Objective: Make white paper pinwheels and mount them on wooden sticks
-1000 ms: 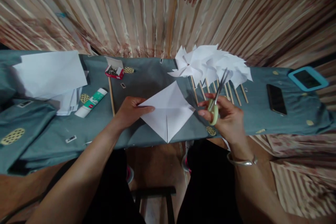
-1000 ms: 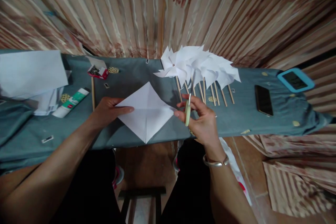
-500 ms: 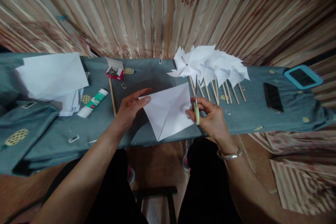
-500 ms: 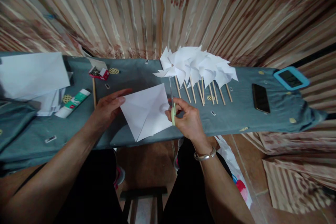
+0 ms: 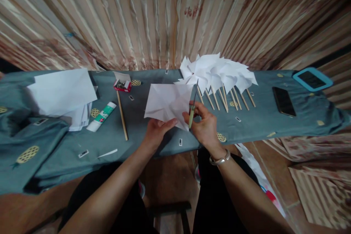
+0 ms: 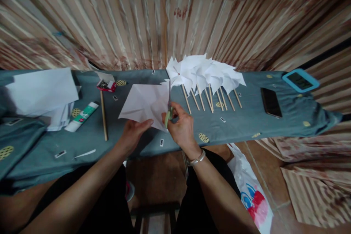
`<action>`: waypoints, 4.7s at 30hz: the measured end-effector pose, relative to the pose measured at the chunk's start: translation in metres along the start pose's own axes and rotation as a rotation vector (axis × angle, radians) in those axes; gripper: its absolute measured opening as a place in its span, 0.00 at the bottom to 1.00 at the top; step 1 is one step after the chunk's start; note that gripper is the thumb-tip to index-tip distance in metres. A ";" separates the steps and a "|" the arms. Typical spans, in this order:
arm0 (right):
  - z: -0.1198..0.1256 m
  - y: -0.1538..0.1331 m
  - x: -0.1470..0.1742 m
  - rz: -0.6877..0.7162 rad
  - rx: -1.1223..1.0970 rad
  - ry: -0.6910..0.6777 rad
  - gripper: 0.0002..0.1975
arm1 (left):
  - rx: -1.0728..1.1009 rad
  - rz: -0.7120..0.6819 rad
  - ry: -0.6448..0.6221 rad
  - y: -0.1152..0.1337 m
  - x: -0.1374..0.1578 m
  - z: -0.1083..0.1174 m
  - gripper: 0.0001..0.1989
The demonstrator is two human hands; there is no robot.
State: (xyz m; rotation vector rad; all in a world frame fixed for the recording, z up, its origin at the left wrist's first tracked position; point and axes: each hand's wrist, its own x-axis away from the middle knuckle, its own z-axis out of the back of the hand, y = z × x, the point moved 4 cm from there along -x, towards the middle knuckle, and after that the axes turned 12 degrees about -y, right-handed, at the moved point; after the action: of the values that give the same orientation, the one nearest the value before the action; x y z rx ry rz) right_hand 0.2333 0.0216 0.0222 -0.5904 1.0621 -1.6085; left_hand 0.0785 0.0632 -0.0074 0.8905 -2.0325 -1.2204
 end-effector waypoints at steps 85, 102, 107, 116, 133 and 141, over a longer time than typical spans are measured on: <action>-0.014 0.009 0.037 -0.462 -0.610 -0.809 0.25 | -0.347 -0.464 0.326 0.034 -0.034 0.047 0.21; -0.011 0.015 0.037 -0.409 -0.601 -0.784 0.25 | -0.293 -0.415 0.299 0.030 -0.031 0.041 0.17; -0.012 0.014 0.037 -0.432 -0.613 -0.771 0.25 | -0.294 -0.415 0.290 0.031 -0.031 0.041 0.18; -0.013 0.015 0.037 -0.504 -0.645 -0.740 0.25 | -0.271 -0.430 0.278 0.031 -0.033 0.040 0.15; -0.014 0.010 0.036 -0.520 -0.663 -0.730 0.25 | -0.299 -0.394 0.295 0.032 -0.031 0.042 0.18; -0.015 0.009 0.037 -0.473 -0.650 -0.749 0.25 | -0.305 -0.339 0.253 0.031 -0.029 0.037 0.13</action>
State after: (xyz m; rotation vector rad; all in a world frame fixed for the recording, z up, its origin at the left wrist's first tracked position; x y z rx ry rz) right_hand 0.2141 -0.0081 0.0016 -1.8249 0.8735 -1.1962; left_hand 0.0601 0.1153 0.0016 1.1984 -1.4872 -1.4643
